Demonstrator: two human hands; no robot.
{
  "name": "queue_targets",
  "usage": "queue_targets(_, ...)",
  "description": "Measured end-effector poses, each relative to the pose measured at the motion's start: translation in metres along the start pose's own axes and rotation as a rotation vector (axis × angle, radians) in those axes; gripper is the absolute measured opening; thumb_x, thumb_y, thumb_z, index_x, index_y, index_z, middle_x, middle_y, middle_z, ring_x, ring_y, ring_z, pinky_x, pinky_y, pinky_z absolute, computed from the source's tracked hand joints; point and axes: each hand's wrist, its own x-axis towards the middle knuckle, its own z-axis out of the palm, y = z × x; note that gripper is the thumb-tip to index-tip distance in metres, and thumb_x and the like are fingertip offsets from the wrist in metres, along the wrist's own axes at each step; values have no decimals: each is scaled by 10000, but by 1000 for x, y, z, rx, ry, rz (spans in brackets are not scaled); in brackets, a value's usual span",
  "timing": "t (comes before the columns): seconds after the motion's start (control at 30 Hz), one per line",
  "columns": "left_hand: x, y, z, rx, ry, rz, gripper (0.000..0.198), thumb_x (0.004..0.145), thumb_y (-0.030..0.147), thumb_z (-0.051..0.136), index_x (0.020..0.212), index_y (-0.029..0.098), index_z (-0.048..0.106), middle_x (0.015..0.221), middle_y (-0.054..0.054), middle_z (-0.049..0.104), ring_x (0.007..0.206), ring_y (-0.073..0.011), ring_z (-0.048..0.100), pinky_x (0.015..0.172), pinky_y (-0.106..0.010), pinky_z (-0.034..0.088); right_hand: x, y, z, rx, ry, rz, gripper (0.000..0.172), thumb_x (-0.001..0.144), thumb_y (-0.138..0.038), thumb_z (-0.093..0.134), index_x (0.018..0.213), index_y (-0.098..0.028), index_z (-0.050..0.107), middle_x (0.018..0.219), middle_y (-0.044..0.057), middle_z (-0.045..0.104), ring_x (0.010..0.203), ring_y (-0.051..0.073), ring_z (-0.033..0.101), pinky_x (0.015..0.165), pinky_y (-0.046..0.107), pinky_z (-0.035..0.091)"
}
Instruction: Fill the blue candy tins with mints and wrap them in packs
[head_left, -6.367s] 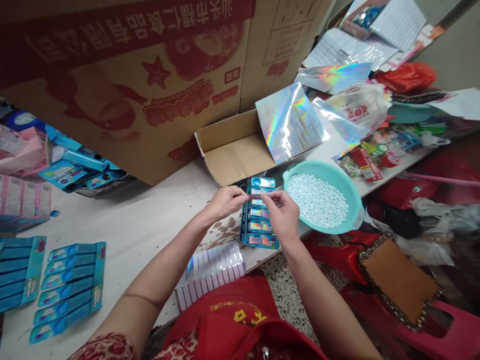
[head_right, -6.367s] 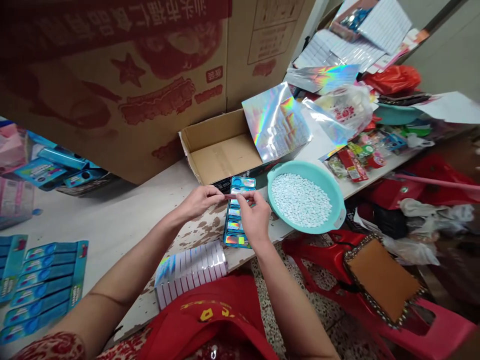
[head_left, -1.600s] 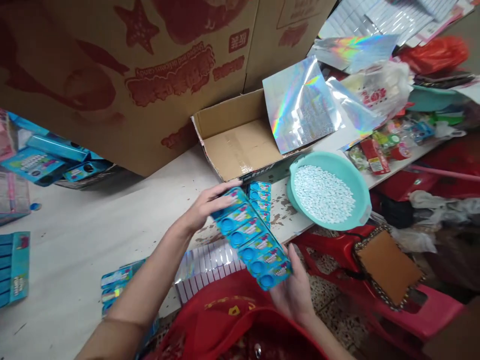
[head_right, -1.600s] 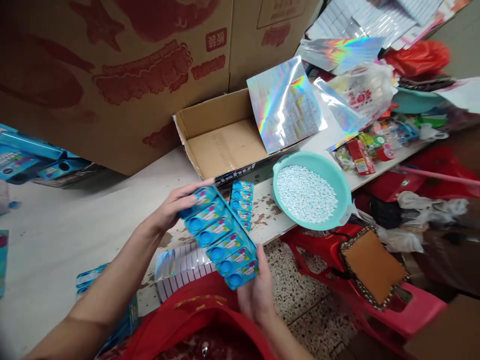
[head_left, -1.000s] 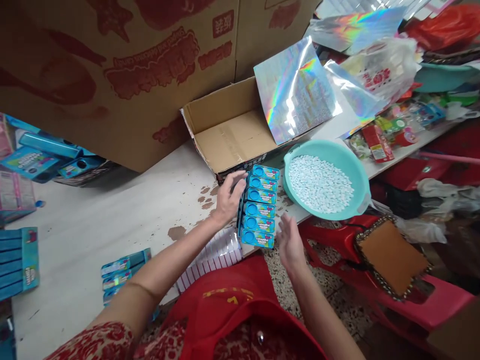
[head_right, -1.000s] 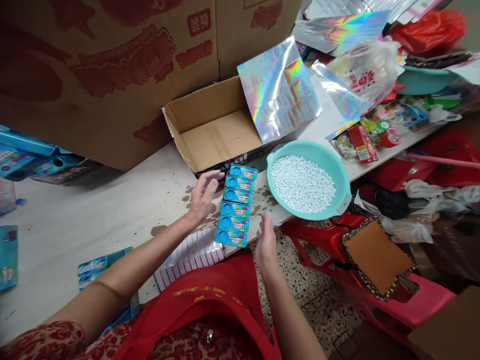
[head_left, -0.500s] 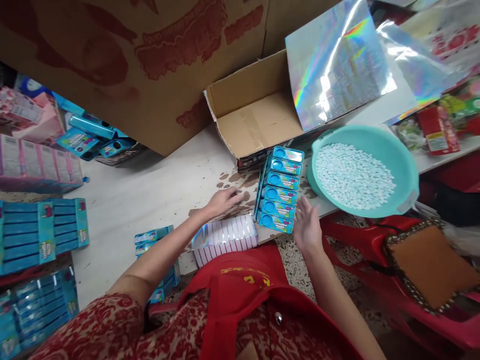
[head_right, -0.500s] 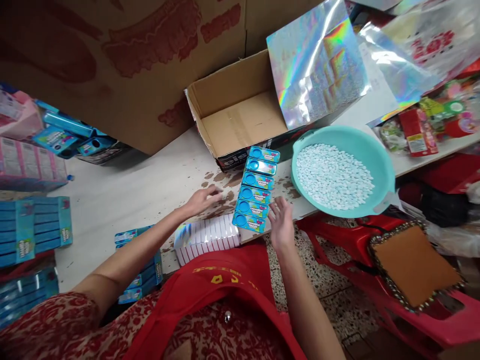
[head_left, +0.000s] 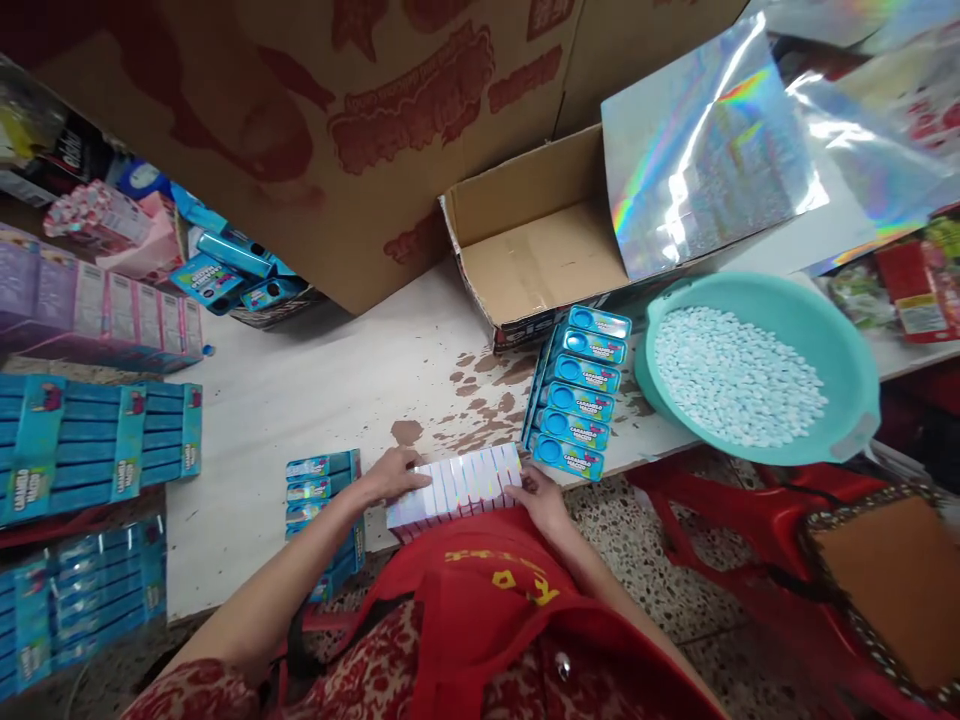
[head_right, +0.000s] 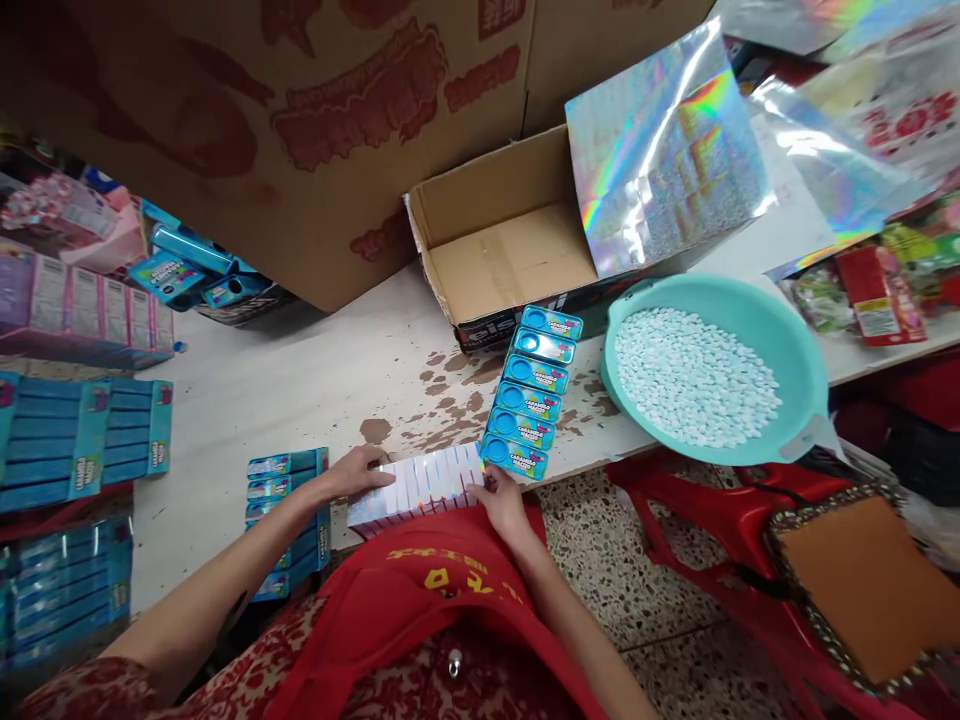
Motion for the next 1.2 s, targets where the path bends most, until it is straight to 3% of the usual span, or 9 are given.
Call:
queue_targets(0.2,-9,-8,-4,-107,-22,20,176,625,362,601,670,192,601,607,22,570,624,-166,507,570,-243,331,-12,14,-1,-30,-6,-57,329,590,-499,692,619,-204,551,582,-10,587,584,169,511,576,288,409)
queue_targets(0.43,14,12,3,-185,-33,93,147,597,325,649,631,192,596,566,13,562,565,-153,483,525,-242,309,-13,35,-11,-111,139,-52,408,572,-588,661,587,-214,497,495,-29,509,499,147,447,507,283,375)
queue_targets(0.6,20,16,13,-242,-17,127,230,580,289,657,785,194,613,649,21,571,624,-153,500,559,-240,344,-16,34,-26,-182,215,-67,461,574,-664,624,566,-223,491,520,-2,539,538,173,488,544,310,412)
queue_targets(0.7,16,9,8,-262,16,104,238,617,304,606,823,184,614,651,12,561,619,-154,496,560,-250,355,-21,27,-27,-244,283,-88,416,611,-623,623,640,-217,538,630,46,586,631,222,534,624,361,444)
queue_targets(0.8,12,4,2,-277,9,87,202,633,336,588,738,166,618,635,-7,567,595,-151,488,551,-261,353,-34,11,-24,-419,384,-184,380,692,-498,626,889,-175,595,916,142,604,885,305,554,794,440,440)
queue_targets(0.87,11,2,-1,-288,-3,85,206,647,364,586,675,162,614,609,-12,564,579,-147,479,549,-265,348,-42,-5,-16,-628,327,-316,349,774,-424,585,1003,-161,587,998,164,582,964,324,541,837,459,437)
queue_targets(0.97,9,3,-1,-294,2,94,243,672,401,585,656,163,629,615,-12,579,587,-147,482,556,-268,346,-41,-31,12,-824,44,-537,241,874,-324,501,1057,-195,592,993,131,584,943,291,562,808,425,480)
queue_targets(1.03,7,5,-1,-288,26,105,262,683,419,584,674,165,646,630,-9,593,605,-153,491,568,-271,350,-31,-44,41,-860,-106,-656,290,884,-250,495,1164,-213,564,1062,124,571,995,274,556,828,403,501)
queue_targets(1.2,5,6,1,-272,79,120,282,681,435,572,627,166,637,589,4,580,607,-152,487,587,-274,354,-7,-49,96,-1016,-225,-719,474,831,-144,574,1298,-147,498,1135,161,555,1046,283,542,876,411,518)
